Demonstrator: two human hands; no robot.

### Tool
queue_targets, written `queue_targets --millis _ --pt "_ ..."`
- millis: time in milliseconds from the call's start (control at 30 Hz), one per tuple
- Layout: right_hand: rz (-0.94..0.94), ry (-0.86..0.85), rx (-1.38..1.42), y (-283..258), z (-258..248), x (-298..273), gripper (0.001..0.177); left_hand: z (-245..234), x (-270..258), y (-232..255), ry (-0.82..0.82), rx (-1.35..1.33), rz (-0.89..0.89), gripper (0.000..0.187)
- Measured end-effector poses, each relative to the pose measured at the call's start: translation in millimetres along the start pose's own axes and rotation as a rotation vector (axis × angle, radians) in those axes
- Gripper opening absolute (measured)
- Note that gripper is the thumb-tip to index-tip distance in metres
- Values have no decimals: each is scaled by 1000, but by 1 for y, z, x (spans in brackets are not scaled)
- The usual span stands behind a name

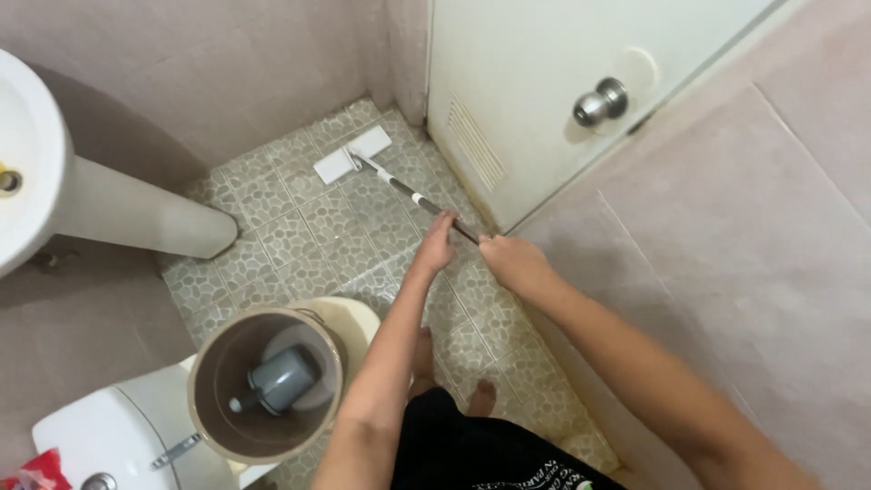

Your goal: Mopping the tiled floor of a bathroom using a mop and cleaning solution.

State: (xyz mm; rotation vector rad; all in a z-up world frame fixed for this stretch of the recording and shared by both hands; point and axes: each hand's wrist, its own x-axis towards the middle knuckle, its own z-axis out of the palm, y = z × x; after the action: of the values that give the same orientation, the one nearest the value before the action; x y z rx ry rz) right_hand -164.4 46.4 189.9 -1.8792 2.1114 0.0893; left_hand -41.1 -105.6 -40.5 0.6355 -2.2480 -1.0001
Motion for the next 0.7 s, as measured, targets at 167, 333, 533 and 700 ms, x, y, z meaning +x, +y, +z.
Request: queue_targets --millis 167,333,533,700 --pt "22 -8 68 -22 -18 40 27 5 22 -113 90 -118 -524 51" --pt "73 -35 64 -45 -57 56 31 -17 66 -164 49 -22 -741 40" --pt "132 -113 11 -55 -55 64 32 6 80 -214 127 -763 -995 33" --pt "375 -253 -112 -65 17 111 36 15 72 -179 52 -967 -1171 24"
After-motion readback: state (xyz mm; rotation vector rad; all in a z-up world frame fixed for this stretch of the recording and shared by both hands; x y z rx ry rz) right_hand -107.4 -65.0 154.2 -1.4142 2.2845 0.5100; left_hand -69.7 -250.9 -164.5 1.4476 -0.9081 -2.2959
